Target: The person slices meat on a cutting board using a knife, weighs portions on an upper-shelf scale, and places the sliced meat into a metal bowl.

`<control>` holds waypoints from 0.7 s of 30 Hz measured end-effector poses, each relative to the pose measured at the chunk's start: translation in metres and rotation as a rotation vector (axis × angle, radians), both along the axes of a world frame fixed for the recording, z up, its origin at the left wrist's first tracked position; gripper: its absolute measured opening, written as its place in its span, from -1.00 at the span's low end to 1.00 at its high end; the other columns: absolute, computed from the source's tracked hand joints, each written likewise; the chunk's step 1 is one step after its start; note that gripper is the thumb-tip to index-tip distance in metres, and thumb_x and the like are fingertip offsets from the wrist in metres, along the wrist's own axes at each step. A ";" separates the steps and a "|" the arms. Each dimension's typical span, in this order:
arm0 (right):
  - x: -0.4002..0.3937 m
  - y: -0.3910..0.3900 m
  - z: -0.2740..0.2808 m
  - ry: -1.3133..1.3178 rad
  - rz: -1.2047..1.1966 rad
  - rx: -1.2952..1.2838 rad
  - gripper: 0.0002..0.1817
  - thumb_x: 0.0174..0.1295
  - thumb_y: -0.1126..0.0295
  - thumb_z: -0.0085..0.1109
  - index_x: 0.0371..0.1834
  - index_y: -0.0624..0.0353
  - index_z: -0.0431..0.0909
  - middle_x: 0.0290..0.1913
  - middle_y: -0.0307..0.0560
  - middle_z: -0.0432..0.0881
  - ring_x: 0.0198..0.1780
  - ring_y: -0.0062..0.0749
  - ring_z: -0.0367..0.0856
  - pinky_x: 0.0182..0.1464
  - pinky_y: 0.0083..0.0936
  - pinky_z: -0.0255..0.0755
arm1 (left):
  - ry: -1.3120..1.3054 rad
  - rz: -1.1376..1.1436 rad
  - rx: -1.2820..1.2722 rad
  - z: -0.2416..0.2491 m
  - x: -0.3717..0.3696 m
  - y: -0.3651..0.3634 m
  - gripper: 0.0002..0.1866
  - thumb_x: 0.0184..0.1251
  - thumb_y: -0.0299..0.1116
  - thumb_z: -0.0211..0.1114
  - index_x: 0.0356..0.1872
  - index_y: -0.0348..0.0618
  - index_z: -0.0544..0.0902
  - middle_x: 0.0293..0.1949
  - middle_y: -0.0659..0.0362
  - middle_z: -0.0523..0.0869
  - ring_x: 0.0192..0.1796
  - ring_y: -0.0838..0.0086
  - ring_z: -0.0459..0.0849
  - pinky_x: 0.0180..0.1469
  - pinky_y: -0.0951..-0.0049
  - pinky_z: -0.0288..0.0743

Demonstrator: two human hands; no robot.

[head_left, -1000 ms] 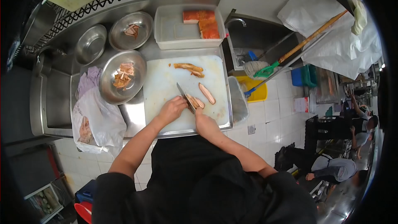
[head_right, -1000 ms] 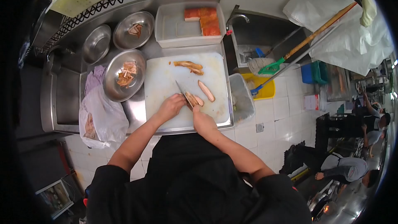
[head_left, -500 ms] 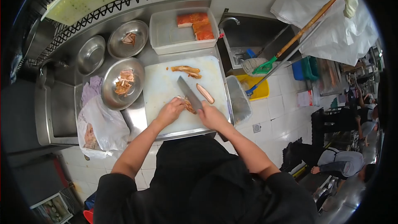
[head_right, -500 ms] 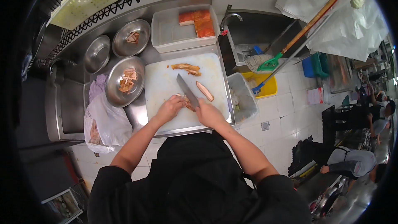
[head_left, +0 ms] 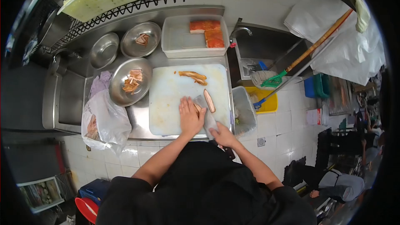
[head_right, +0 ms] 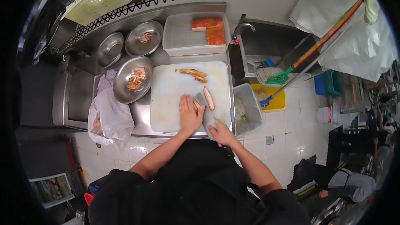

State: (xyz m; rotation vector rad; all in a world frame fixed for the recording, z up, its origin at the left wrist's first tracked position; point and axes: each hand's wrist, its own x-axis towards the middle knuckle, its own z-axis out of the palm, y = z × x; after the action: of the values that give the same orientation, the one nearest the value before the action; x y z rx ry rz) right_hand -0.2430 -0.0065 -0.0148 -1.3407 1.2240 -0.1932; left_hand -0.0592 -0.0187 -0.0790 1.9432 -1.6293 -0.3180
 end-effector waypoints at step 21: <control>0.097 -0.023 0.026 0.235 0.217 -0.699 -0.76 0.48 0.27 0.01 -0.03 0.24 0.34 -0.47 0.32 0.66 -0.40 0.29 0.68 -0.34 0.14 0.50 | 0.105 0.279 -0.273 0.075 0.262 -0.080 -0.61 0.52 -0.28 0.19 0.20 -0.36 0.61 0.16 -0.23 0.67 0.20 -0.13 0.64 0.25 0.07 0.48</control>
State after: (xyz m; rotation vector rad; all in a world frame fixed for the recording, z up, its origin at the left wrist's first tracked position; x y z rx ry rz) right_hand -0.1465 -0.0300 0.0115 -2.1400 1.2416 -0.3351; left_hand 0.2023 -0.0988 -0.0042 1.8771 -1.2435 -0.0798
